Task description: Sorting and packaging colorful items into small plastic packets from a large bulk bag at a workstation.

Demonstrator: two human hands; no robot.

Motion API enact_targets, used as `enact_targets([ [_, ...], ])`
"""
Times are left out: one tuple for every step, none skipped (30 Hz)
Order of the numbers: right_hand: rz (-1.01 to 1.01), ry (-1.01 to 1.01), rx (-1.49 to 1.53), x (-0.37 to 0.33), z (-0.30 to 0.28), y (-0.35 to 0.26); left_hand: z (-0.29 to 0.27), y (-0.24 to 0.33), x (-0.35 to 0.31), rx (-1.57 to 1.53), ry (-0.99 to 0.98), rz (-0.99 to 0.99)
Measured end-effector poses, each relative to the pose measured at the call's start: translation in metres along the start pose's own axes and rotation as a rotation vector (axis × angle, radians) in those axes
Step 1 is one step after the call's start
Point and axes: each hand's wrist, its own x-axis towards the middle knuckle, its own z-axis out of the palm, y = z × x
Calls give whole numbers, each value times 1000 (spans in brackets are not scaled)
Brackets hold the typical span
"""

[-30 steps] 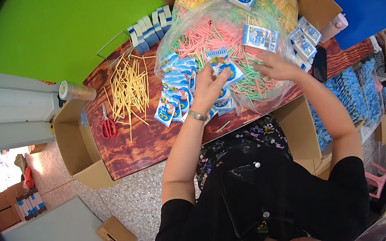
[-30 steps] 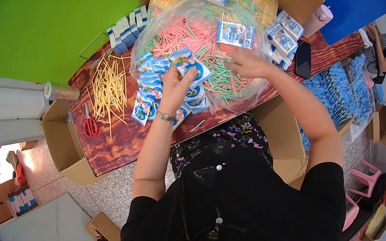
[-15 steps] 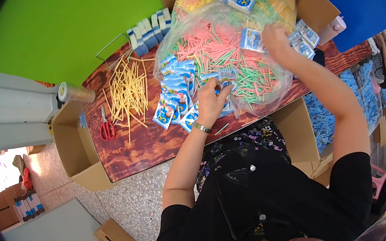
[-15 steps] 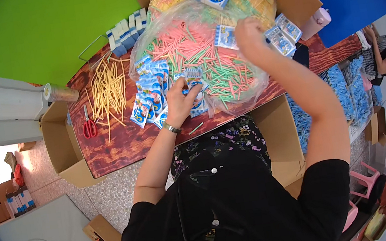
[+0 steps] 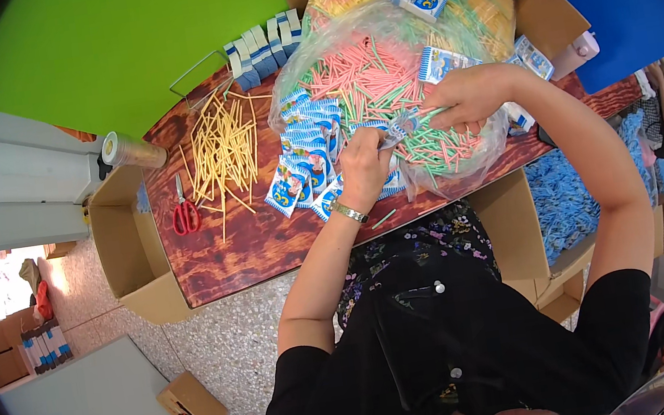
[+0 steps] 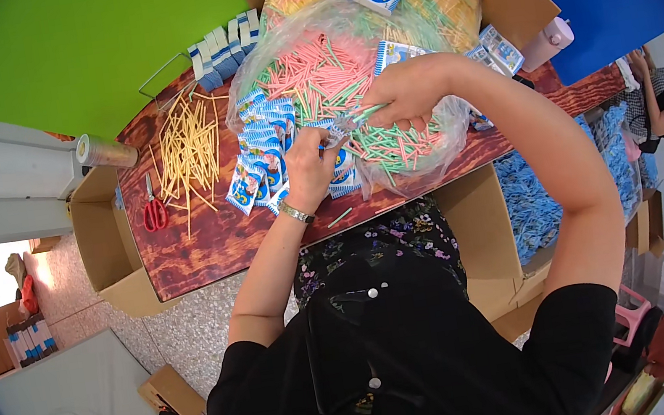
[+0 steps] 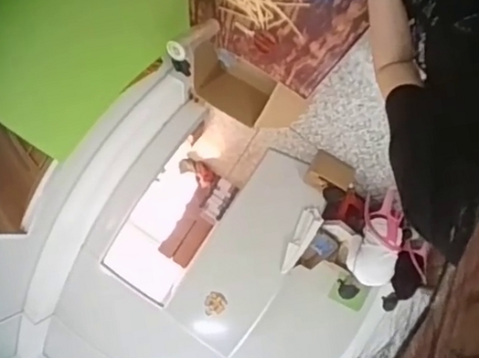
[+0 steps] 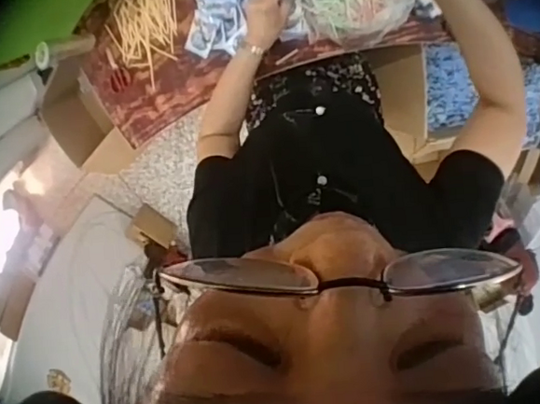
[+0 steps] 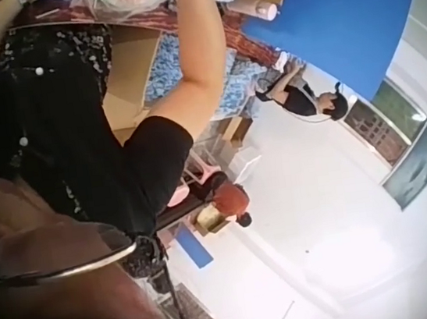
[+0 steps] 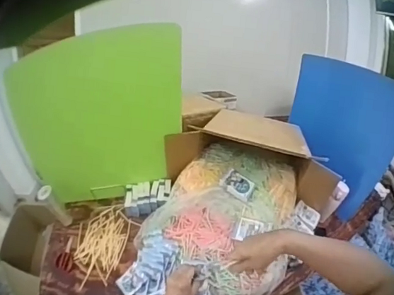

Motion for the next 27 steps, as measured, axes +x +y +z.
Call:
enact_targets([
  [-1,1,-1,3,-2,-1,-1,1,0,3,-12,-2],
  [3,-30,-62,6,-3,-3,-3,2,-1,7,-23,-4],
  [7,-60,-122,9,-4,-5,-3,2,0,8,-21,-4],
  [7,-59,-123,12,-5,-6,-4,3,0,8,-13,25],
  [3,-70,-204,16,-5,-6,-5,3,1,11,-4,53],
  [-1,-80,-285,19,-5,-7,-5,4,1,11,-3,54],
  [0,-79,-286,22,-6,-9,-6,5,1,31,-3,65],
  [42,-112,-342,24,-7,-12,-7,5,1,52,-3,76],
  [85,-145,-398,27,-8,-15,-7,5,0,53,-1,76],
  [85,-144,-399,29,-9,-18,-7,5,0,90,-5,92],
  [112,-179,-478,32,-10,-21,-8,5,0,126,-10,109],
  [139,-213,-557,34,-11,-24,-8,6,0,127,-9,110],
  [139,-212,-558,35,-10,-26,-8,7,0,152,-18,122],
  [172,-150,-583,35,-6,-29,-8,8,0,177,-25,133],
  [205,-89,-608,34,-2,-32,-7,8,0,178,-23,133],
  [205,-89,-610,32,2,-32,-6,7,0,165,-13,116],
  [-4,105,-690,28,6,-33,-6,7,1,154,-2,98],
  [-216,300,-761,25,9,-34,-5,7,1,156,1,95],
  [-220,296,-763,20,8,-36,-6,8,1,75,16,38],
  [-198,330,-612,8,0,-44,-7,8,3,-5,33,-17],
  [-177,360,-460,3,-4,-49,-11,8,3,-1,37,-20],
  [-183,355,-463,4,-2,-42,-16,8,2,-19,20,-50],
  [-284,513,-425,0,1,-25,-17,10,3,-45,1,-73],
  [-393,667,-381,3,4,-17,-19,8,3,-67,-7,-117],
  [-400,662,-378,8,8,-12,-19,7,3,-61,-6,-123],
  [-433,702,-299,15,15,-10,-20,8,5,-130,-14,-149],
  [-474,742,-229,22,23,-13,-26,12,5,-191,-10,-171],
])
